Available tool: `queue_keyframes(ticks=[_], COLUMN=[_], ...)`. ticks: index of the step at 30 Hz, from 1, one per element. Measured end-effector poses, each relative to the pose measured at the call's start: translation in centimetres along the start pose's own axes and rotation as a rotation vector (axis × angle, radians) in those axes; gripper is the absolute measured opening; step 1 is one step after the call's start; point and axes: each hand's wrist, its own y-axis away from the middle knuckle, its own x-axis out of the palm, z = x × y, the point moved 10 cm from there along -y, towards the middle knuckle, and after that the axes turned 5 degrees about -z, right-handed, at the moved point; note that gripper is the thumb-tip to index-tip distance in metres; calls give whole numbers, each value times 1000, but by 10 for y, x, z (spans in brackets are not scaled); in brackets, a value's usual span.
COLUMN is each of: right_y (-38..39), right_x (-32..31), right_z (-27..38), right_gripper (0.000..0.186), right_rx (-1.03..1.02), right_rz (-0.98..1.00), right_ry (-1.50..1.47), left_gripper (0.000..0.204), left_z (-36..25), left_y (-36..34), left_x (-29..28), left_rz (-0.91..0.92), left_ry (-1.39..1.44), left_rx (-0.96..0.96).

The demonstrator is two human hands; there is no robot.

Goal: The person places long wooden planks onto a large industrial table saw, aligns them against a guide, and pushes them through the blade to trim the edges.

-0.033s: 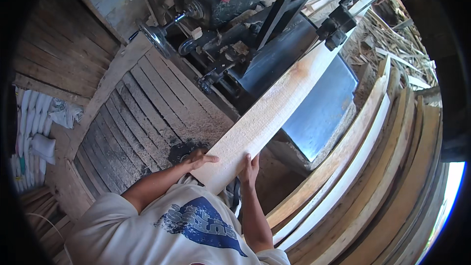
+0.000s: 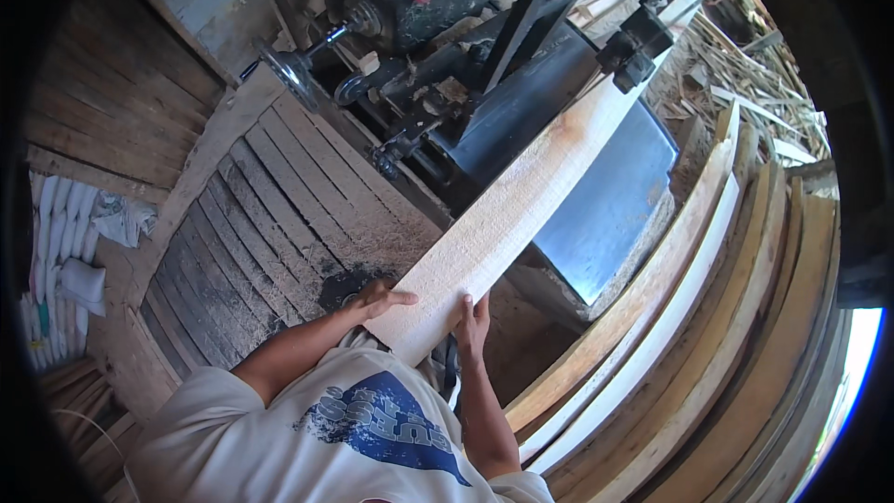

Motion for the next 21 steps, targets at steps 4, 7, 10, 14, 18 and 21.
queue_keyframes(ticks=[4,7,10,14,18,21], right_y=[16,24,27,21,-7,-35], right_x=[-13,-24,-34,-26,-20,-33], right_z=[-26,-23,-9,23,41,46], right_gripper=[64,62,56,48,38,37], right_rx=[159,101,53,-81,-117,-154], right_rz=[31,34,-60,-172,-249,-318], right_ry=[3,110,336,510,485,404], left_gripper=[59,58,54,63,68,83], left_z=[-41,-48,-47,-64,-90,-136], left_y=[-23,-58,-95,-129,-158,-158], left_x=[6,12,17,18,13,-8], left_rz=[-9,-14,-23,-15,-74,-375], left_ry=[115,156,167,197,165,-174], left_rx=[40,46,-5,8,39,19])
